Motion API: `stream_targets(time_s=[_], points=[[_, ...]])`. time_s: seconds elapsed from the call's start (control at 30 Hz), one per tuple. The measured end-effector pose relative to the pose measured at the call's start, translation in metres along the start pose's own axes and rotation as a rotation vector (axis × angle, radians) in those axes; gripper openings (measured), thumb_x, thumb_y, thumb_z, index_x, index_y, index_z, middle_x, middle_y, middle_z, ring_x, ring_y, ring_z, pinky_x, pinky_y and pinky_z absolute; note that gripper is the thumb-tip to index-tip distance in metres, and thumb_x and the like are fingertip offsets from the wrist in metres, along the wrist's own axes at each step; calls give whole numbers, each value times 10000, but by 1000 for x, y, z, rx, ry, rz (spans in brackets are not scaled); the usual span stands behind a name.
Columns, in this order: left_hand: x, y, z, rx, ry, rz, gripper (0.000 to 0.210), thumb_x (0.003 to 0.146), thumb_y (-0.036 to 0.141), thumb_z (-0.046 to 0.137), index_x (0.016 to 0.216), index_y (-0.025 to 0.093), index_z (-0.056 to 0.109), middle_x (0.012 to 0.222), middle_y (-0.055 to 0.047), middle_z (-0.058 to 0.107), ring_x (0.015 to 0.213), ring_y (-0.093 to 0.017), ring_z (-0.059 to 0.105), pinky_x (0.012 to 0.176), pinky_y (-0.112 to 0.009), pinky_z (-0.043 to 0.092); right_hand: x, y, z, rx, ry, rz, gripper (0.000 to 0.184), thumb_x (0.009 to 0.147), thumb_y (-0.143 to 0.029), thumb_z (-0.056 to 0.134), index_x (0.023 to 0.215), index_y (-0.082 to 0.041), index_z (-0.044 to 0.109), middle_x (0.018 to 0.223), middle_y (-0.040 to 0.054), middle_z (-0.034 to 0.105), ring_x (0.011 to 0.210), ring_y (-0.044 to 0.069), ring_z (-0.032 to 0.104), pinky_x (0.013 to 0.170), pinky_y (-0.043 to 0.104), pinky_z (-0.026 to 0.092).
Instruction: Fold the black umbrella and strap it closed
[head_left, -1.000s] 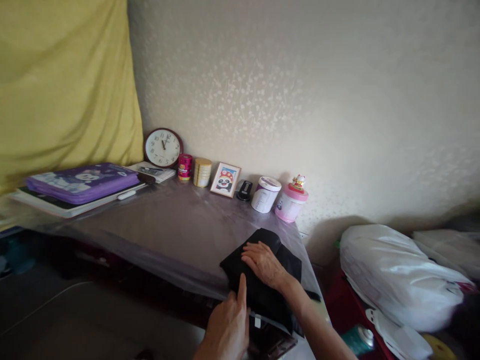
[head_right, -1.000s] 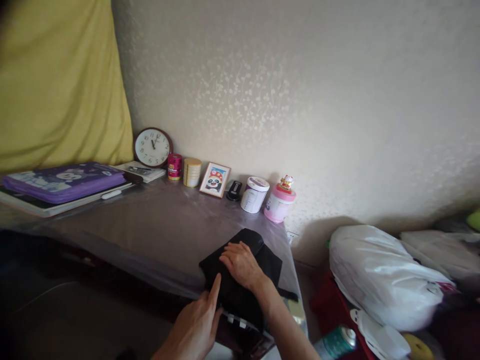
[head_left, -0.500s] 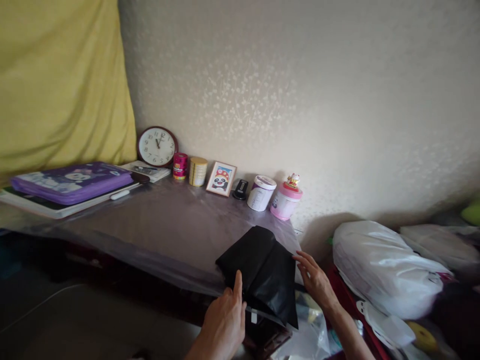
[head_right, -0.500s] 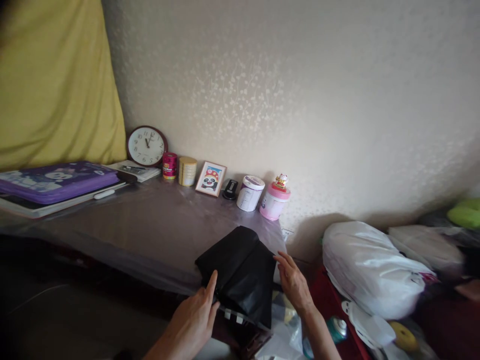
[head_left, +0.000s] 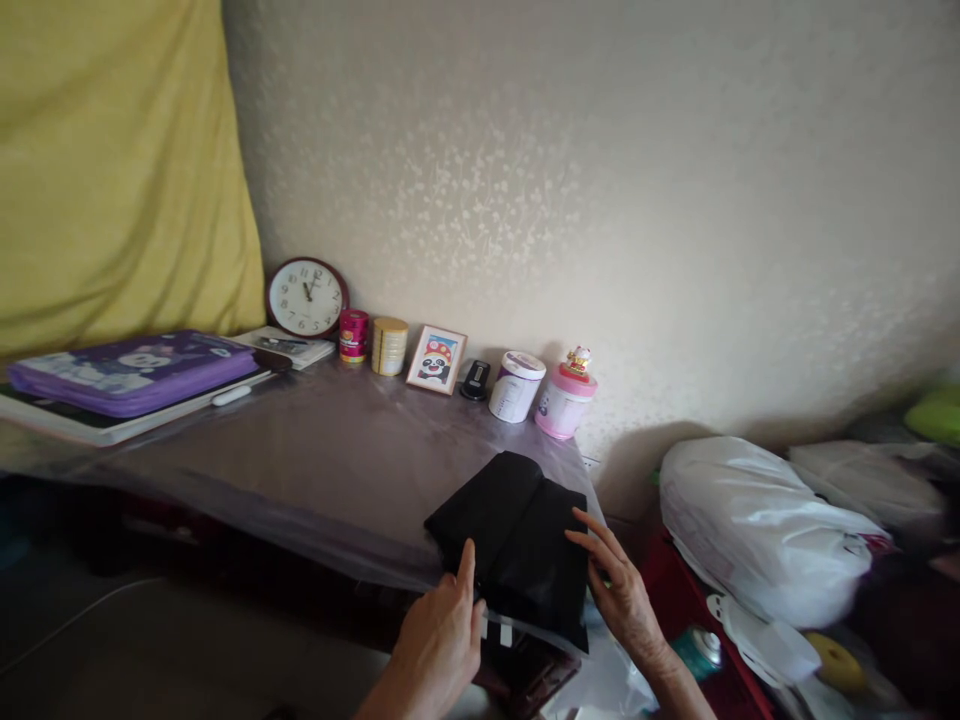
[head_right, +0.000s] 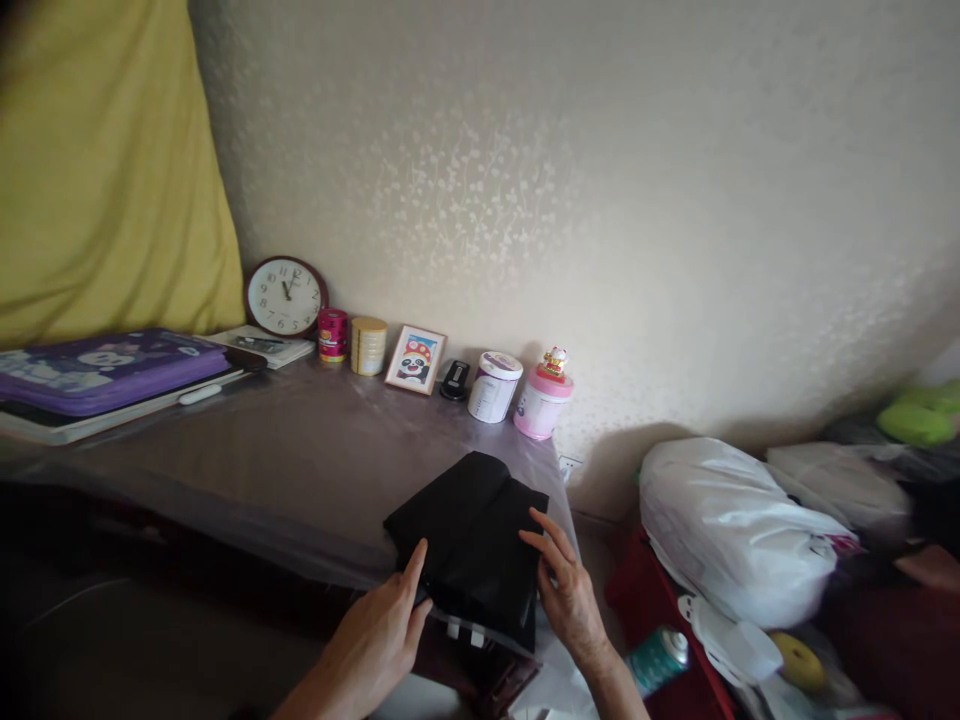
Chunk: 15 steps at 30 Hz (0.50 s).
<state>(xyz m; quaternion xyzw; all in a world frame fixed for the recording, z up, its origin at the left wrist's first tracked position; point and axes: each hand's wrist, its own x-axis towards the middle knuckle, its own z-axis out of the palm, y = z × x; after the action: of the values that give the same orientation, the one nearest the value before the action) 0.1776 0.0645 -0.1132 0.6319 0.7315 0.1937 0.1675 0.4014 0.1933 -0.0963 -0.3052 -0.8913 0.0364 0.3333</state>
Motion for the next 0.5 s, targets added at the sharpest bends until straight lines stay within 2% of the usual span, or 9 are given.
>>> stream_targets(time_s=[0.2,0.5], points=[[0,-1,0,-20,10,1,560,879,230,331,1405,113,177,965,-103,638,838,-218,623,726,-303,439,26,-16,0,140,3,-90,285,882,-297,359,1071,-232,563,1313,96,452,1160,234,483,935,390,422],[2,-2,-3,-19,0,6,557,878,245,331,1399,103,199,963,-115,644,849,-237,628,741,-324,451,83,-35,33,162,67,-123,205,886,-178,385,1006,-232,542,1194,78,513,1111,186,502,940,370,414]])
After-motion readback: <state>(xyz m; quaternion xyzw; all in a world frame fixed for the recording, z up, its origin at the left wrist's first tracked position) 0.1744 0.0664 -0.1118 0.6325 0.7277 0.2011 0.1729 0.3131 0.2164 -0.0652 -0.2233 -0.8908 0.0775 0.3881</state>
